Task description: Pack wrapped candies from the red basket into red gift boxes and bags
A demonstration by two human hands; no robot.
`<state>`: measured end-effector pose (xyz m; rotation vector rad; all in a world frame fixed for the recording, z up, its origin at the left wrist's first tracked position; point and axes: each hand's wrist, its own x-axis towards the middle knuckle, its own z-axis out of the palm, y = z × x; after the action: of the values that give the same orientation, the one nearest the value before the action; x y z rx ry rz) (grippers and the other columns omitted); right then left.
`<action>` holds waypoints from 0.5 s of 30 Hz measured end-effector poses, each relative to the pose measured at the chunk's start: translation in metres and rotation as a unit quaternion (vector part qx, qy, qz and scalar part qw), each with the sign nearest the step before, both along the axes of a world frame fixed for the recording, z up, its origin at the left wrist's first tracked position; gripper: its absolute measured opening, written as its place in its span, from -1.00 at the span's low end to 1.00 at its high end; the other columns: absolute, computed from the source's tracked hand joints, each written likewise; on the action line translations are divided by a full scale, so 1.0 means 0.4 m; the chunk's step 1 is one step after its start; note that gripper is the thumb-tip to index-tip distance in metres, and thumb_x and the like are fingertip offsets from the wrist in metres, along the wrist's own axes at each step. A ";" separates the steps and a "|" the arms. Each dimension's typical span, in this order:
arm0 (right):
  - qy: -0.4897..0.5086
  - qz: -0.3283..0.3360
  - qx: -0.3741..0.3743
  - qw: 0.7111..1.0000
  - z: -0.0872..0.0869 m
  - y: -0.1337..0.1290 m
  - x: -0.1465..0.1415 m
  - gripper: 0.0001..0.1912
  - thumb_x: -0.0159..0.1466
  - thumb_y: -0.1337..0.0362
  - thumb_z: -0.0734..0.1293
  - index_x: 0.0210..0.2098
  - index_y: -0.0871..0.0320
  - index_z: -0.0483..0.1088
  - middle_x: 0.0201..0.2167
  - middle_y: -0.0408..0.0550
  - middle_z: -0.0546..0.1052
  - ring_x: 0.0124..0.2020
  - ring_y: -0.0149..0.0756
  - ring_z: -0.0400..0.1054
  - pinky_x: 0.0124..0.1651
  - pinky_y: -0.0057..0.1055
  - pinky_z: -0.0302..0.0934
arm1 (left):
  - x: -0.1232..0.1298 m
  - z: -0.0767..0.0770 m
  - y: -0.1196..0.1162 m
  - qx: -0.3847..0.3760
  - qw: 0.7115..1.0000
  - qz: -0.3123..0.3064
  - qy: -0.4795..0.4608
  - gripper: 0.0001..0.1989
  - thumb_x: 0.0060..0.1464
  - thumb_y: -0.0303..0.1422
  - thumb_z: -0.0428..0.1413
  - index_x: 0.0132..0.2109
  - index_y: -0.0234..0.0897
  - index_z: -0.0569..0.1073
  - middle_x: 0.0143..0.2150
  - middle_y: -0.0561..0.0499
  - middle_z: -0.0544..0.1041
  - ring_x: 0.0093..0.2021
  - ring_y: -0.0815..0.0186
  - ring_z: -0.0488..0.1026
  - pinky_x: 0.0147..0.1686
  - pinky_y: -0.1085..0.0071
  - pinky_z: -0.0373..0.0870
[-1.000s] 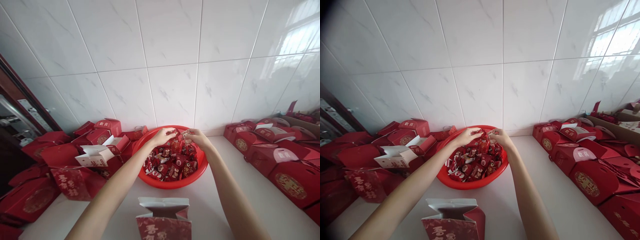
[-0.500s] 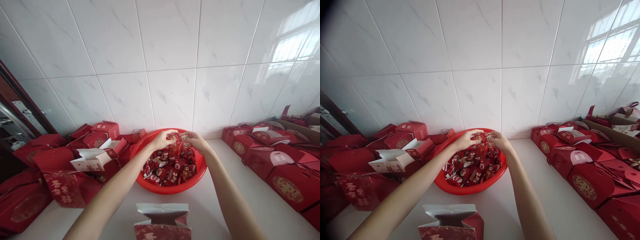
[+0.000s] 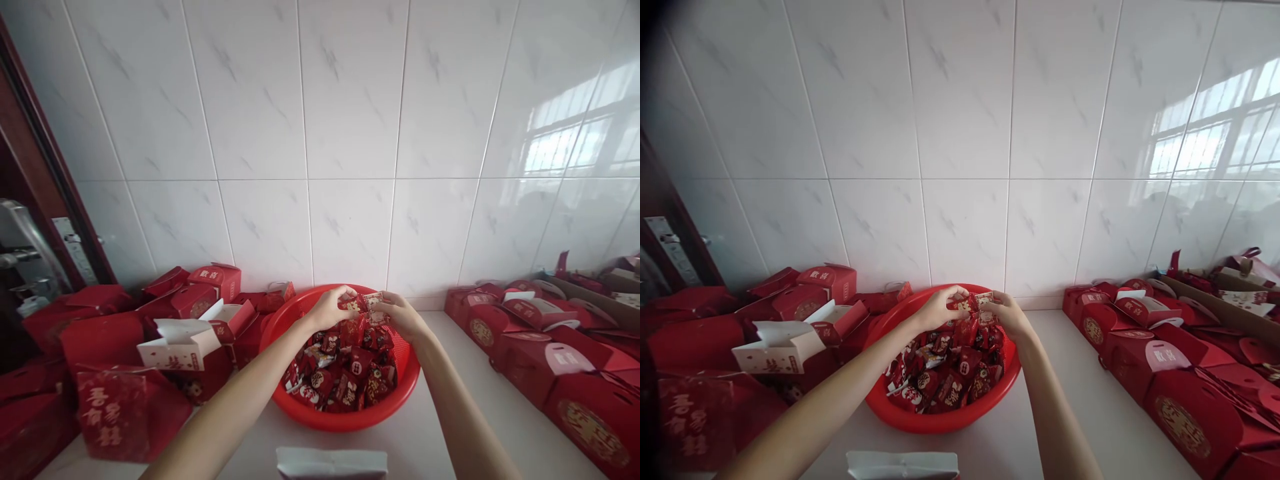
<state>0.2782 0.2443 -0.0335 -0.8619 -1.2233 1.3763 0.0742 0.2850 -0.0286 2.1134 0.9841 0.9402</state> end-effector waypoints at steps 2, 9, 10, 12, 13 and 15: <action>-0.018 0.012 0.001 1.000 0.003 -0.002 0.001 -0.70 -0.12 0.23 0.56 -0.39 0.21 0.56 -0.47 -0.07 0.62 -0.49 -0.36 0.47 -0.36 -0.43 0.35 | 0.001 0.005 -0.005 -0.003 1.000 -0.011 0.003 -0.61 -0.06 -0.32 0.35 -0.06 -0.26 0.49 0.03 -0.09 0.58 0.08 0.16 0.48 0.15 0.24 0.36; -0.041 -0.005 0.006 0.999 0.007 -0.005 0.005 -0.75 -0.12 0.26 0.53 -0.42 0.21 0.60 -0.47 -0.04 0.62 -0.49 -0.35 0.46 -0.35 -0.42 0.37 | 0.005 0.028 -0.011 -0.073 0.997 0.001 -0.015 -0.68 0.07 -0.35 0.26 -0.01 -0.28 0.55 0.06 -0.12 0.61 0.11 0.14 0.50 0.17 0.22 0.37; -0.034 -0.013 0.007 0.999 0.007 -0.005 0.005 -0.76 -0.12 0.26 0.53 -0.42 0.21 0.59 -0.46 -0.04 0.62 -0.49 -0.35 0.46 -0.35 -0.42 0.37 | 0.004 0.027 -0.007 -0.081 0.997 0.009 -0.018 -0.69 0.06 -0.38 0.26 -0.01 -0.28 0.57 0.06 -0.12 0.62 0.11 0.13 0.51 0.17 0.21 0.38; -0.023 -0.034 0.010 0.999 0.006 -0.003 0.005 -0.78 -0.12 0.27 0.53 -0.45 0.20 0.58 -0.48 -0.05 0.61 -0.50 -0.37 0.45 -0.38 -0.44 0.36 | 0.002 0.022 0.002 -0.085 0.996 0.009 -0.023 -0.68 -0.01 -0.44 0.28 -0.04 -0.29 0.59 0.08 -0.11 0.62 0.12 0.12 0.52 0.20 0.18 0.37; -0.020 -0.044 0.013 0.999 0.006 -0.001 0.005 -0.79 -0.12 0.27 0.53 -0.47 0.20 0.57 -0.49 -0.05 0.60 -0.51 -0.38 0.43 -0.40 -0.45 0.34 | 0.000 0.019 0.007 -0.087 0.996 0.003 -0.027 -0.66 -0.04 -0.46 0.30 -0.05 -0.29 0.60 0.08 -0.11 0.62 0.12 0.11 0.52 0.21 0.17 0.36; -0.018 -0.053 0.019 0.998 0.005 0.001 0.006 -0.81 -0.11 0.28 0.53 -0.48 0.19 0.55 -0.50 -0.06 0.59 -0.53 -0.41 0.40 -0.43 -0.47 0.32 | -0.002 0.015 0.014 -0.093 0.995 -0.003 -0.037 -0.63 -0.09 -0.49 0.32 -0.06 -0.31 0.61 0.08 -0.12 0.62 0.12 0.10 0.52 0.21 0.15 0.37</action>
<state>0.2805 0.2449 -0.0316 -0.9153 -1.2104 1.2525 0.0733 0.2906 -0.0224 1.9128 0.9879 0.8822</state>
